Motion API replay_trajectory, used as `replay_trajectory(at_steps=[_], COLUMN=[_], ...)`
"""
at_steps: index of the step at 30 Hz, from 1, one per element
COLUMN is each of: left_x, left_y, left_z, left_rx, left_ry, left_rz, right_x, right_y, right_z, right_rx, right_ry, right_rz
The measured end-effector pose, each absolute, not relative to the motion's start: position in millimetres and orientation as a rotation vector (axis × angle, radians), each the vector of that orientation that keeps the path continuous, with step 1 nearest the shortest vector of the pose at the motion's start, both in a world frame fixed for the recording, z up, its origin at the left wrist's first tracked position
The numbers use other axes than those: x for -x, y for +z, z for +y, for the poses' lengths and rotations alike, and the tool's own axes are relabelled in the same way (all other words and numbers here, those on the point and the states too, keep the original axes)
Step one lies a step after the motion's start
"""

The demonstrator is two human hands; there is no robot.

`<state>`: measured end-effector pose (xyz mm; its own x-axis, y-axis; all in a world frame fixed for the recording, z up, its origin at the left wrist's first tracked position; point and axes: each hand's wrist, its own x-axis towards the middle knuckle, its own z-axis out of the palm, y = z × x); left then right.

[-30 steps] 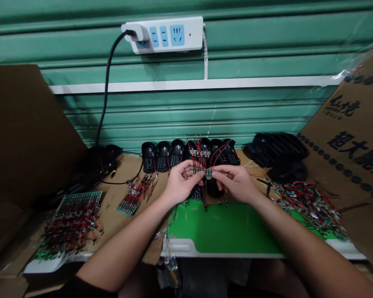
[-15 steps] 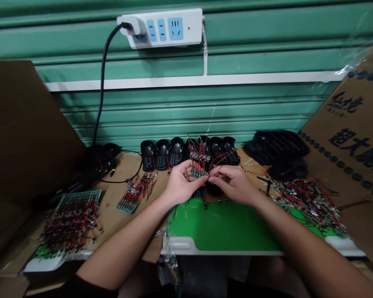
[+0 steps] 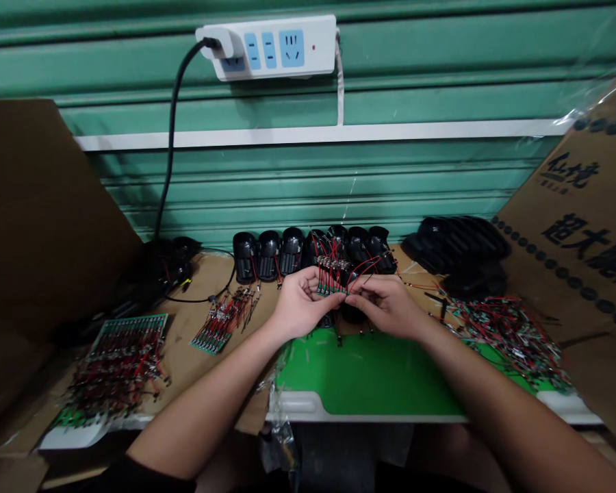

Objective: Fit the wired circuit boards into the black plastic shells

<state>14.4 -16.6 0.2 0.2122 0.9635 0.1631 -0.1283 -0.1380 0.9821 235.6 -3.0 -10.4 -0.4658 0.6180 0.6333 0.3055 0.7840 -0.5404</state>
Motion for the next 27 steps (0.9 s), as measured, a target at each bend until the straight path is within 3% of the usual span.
replay_trajectory(at_steps=[27], left_x=[-17], left_y=[2], left_z=[-20], left_rx=[-1.347], left_ry=[1.236], left_rz=[0.921], right_x=[-235], right_y=[2], right_z=[-11], right_rx=[0.757], right_ry=[0.446], right_rz=[-2.071])
